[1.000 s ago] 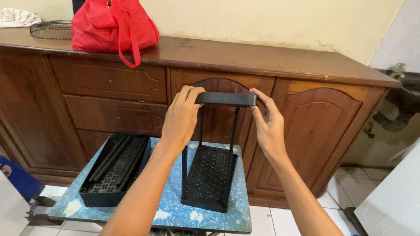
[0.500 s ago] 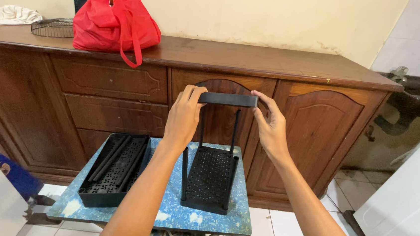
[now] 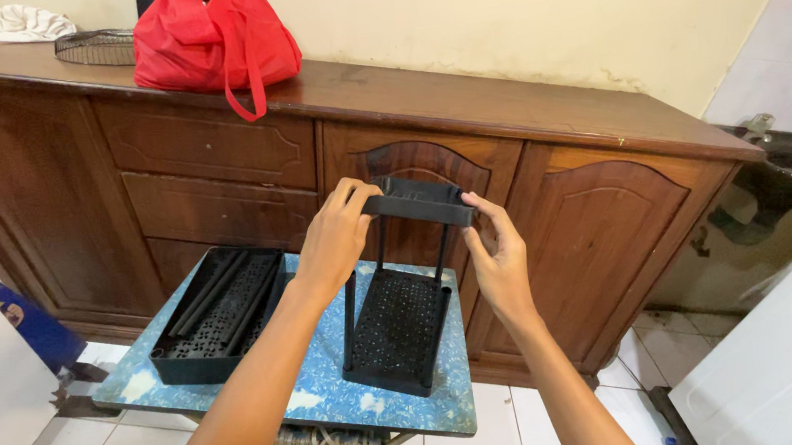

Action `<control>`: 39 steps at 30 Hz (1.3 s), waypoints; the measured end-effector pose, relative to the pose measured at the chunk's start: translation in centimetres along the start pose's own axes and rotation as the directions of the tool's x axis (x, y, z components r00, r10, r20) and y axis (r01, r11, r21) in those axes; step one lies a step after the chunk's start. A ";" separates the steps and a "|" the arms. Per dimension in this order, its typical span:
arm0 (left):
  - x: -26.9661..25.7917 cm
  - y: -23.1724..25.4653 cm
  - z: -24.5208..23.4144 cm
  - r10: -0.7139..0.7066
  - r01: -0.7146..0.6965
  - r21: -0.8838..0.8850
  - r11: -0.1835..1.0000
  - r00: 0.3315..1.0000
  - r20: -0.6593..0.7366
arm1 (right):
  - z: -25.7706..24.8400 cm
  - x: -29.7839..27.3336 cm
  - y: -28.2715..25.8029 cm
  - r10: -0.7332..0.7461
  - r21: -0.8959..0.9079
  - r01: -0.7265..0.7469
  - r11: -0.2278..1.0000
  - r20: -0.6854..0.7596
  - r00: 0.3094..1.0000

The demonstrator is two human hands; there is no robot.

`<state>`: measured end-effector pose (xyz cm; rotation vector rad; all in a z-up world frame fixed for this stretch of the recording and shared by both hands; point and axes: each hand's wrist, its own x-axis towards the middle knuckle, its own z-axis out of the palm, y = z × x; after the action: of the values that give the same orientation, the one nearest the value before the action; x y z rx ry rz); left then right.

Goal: The person assembles a two-tiered plastic tray by inserting four black cylindrical rods into a perforated base tray. They then place a second perforated tray on top of the rods to form a stacked structure.

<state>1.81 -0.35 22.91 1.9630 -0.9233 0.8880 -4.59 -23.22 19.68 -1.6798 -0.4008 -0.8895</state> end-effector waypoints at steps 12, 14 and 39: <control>-5.6 -1.6 1.5 -0.381 0.394 -0.092 0.915 0.916 0.125 | 3.5 -6.4 1.9 0.071 -0.049 -0.078 0.996 -0.122 0.990; -6.1 -1.6 1.8 -0.429 0.450 -0.149 0.880 0.890 0.155 | 3.9 -7.1 2.1 0.083 -0.091 -0.095 0.991 -0.128 0.988; -7.7 -0.9 1.1 -0.453 0.469 -0.096 0.878 0.879 0.151 | 3.1 -8.2 2.4 0.133 -0.051 -0.132 0.990 0.015 0.991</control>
<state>-1.00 1.32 15.78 2.0178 -0.5202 0.4222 -7.23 -19.52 11.83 -1.7402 -0.2781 -0.7919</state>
